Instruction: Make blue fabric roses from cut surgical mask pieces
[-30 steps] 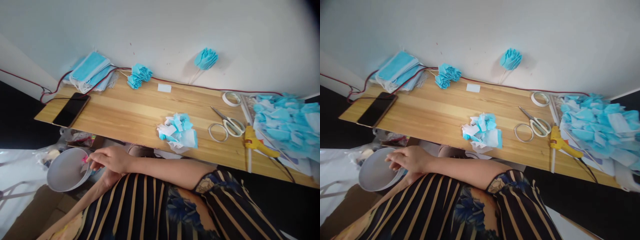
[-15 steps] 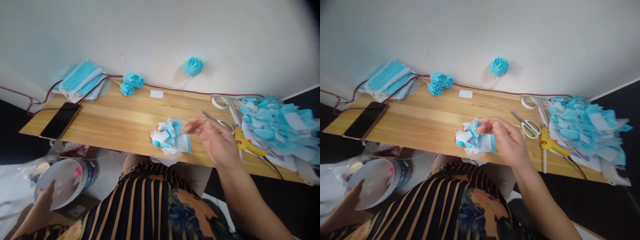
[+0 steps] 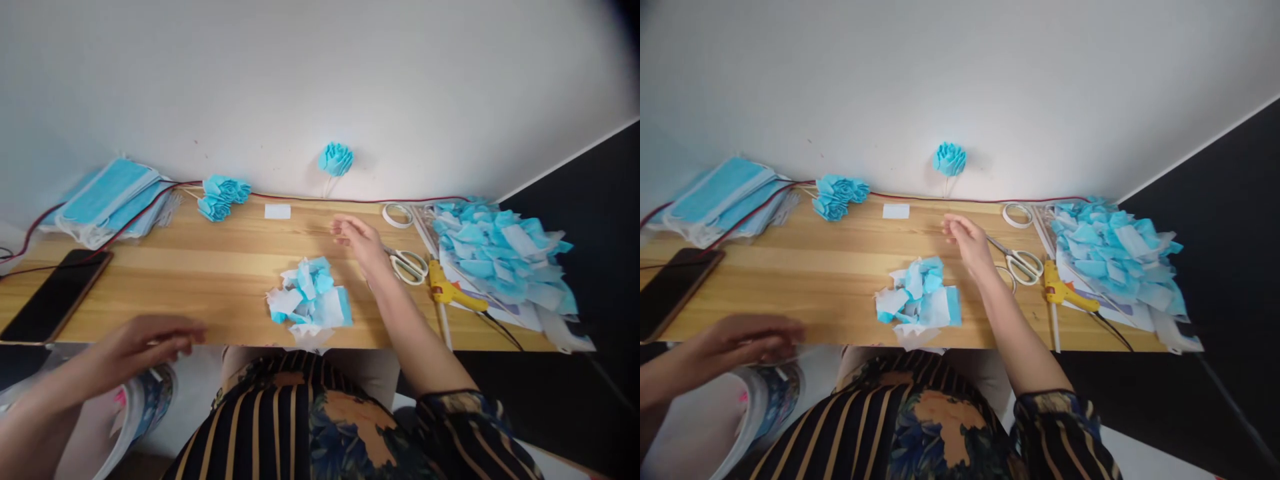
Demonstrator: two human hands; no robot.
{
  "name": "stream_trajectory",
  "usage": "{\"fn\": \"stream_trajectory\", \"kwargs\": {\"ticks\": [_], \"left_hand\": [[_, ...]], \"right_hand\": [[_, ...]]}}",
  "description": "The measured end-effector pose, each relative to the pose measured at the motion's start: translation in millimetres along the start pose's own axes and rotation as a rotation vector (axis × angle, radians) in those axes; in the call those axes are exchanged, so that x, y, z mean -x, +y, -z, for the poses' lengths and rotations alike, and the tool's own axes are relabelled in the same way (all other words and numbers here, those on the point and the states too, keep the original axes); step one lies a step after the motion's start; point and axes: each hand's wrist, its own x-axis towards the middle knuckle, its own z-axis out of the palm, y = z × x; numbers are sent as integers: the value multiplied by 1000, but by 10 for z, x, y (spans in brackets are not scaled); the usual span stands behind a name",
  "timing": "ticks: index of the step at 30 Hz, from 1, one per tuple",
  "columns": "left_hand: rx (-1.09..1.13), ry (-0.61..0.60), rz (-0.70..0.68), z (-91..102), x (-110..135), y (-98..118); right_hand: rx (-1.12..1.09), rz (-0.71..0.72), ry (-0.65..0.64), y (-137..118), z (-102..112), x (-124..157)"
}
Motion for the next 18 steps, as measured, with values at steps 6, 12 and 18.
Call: {"fn": "stream_trajectory", "kwargs": {"ticks": [6, 12, 18], "left_hand": [[-454, 151, -468, -191, -1606, 728], [-890, 295, -551, -386, -2680, 712], [-888, 201, -643, -626, -2777, 827]], "right_hand": [[191, 22, 23, 167, 55, -353], [312, 127, -15, 144, 308, 34], [402, 92, -138, -25, 388, 506]]}}
